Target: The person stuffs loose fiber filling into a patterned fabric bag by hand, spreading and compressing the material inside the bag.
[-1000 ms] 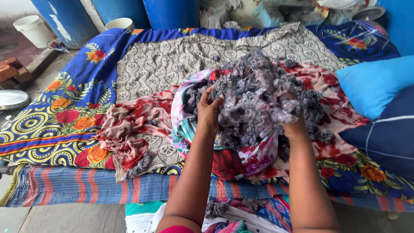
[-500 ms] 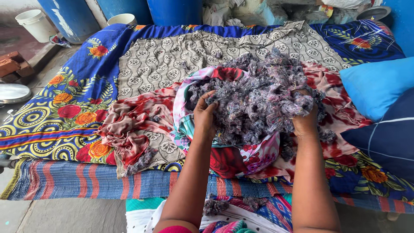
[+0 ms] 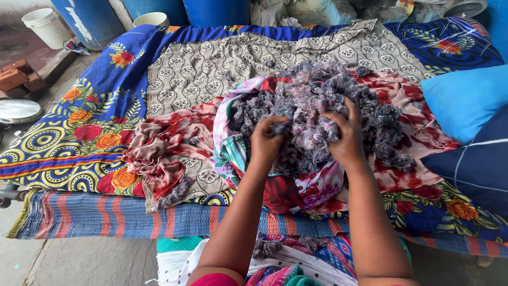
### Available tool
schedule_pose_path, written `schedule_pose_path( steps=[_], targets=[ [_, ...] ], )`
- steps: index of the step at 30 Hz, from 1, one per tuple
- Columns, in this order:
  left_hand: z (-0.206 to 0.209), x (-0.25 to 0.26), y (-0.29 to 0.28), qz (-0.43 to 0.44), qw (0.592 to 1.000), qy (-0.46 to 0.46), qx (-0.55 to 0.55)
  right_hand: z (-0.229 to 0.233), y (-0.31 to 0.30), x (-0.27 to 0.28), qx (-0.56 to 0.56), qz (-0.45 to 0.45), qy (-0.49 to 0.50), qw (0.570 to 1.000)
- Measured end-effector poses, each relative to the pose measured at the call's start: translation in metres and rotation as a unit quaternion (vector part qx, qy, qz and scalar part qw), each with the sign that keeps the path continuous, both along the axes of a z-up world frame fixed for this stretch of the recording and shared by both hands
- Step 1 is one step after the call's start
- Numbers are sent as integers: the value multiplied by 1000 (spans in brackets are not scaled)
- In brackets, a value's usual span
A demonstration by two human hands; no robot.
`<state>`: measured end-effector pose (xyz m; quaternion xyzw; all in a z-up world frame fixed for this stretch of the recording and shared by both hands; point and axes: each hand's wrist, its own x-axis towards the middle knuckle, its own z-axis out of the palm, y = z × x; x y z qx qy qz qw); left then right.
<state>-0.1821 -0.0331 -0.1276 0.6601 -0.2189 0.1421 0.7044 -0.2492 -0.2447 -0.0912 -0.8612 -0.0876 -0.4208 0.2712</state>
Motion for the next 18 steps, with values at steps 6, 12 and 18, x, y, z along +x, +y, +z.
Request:
schedule_pose_path(
  steps=[6, 12, 18],
  targets=[
    [-3, 28, 36, -10, 962, 177, -209, 4, -24, -6, 38, -22, 5, 999],
    [-11, 31, 47, 10, 958, 175, -226, -3, -19, 1, 6, -34, -3, 999],
    [24, 6, 36, 121, 985, -79, 91, -5, -17, 2, 33, 5, 36, 999]
  ],
)
